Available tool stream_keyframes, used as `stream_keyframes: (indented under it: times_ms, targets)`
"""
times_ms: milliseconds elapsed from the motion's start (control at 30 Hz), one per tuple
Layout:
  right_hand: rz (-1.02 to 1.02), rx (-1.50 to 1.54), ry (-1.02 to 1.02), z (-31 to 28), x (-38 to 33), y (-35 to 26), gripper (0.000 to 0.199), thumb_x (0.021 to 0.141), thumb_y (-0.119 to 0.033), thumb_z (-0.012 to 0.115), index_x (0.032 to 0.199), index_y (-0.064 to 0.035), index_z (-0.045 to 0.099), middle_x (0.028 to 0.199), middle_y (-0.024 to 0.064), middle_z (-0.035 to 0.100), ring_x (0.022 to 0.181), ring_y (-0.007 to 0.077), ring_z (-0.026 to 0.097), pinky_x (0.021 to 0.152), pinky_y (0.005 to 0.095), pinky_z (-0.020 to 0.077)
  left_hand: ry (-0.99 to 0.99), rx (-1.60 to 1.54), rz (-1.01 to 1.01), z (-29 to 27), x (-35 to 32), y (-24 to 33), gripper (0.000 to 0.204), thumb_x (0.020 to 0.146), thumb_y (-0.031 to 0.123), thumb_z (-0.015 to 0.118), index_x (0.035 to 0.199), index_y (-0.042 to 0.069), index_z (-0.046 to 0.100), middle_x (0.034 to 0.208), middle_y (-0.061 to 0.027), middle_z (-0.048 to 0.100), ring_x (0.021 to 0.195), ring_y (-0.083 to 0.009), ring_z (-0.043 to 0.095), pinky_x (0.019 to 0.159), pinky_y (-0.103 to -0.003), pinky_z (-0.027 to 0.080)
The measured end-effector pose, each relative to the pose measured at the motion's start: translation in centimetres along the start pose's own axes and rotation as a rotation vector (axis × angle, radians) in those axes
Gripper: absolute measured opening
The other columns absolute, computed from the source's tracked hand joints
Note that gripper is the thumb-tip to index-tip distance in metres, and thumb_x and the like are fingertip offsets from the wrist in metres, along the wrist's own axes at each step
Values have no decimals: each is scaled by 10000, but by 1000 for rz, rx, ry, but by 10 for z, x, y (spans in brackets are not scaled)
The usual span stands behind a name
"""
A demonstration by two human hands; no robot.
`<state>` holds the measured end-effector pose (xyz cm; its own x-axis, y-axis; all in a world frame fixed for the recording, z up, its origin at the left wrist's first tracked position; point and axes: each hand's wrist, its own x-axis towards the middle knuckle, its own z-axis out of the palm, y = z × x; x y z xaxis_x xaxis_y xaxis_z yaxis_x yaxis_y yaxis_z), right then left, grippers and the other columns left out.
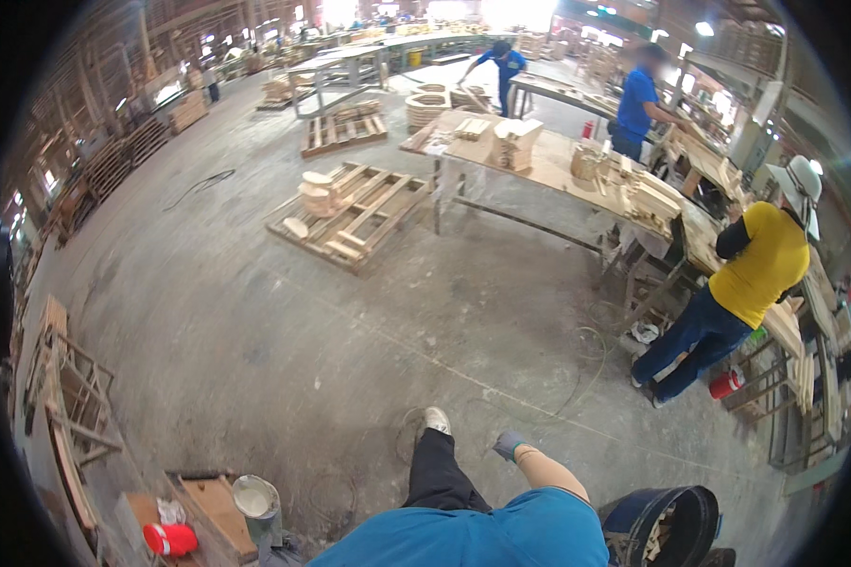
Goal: The person sits on the floor and opens a container of white adhesive. They then walk to a workbench in a workshop and apply the adhesive to small wooden pieces using a brush, placing the coated pieces into a stack.
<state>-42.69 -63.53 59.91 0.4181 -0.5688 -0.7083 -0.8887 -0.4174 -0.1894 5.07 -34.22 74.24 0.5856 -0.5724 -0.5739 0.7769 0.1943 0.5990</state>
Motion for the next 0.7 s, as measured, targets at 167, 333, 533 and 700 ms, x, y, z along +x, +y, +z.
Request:
stream_keyframes:
  times_ms: [167,333,533,700]
  targets:
    - [83,147,86,-37,22,73,113,769,-177,623,804,-104,702,921,136,686,840,338,660,706,456,526,-95,60,-40,136,94,-33,428,942,227,507,1320,34,452,1257,-143,558,1097,-294,590,912,-426,532]
    - [233,448,205,-128,48,152,174,791,-229,592,807,-78,676,894,158,686,821,336,659,705,439,518,-196,91,-62,298,180,-80,429,943,240,509,1319,39,455,1256,-137,561,1094,-288,593,908,-417,536]
    - [561,826,499,-217,37,262,305,804,-313,570,909,-45,672,760,142,681,696,289,667,679,376,514,-397,137,-48,467,234,-143,447,963,339,480,1324,76,461,1281,-95,551,1112,-235,584,906,-349,537]
    - [578,1186,751,-266,50,296,350,830,-313,567,1016,-34,668,770,141,687,664,252,672,671,356,517,-387,250,-112,567,268,-177,500,949,396,504,1339,88,448,1296,-83,530,1117,-208,567,877,-323,534]
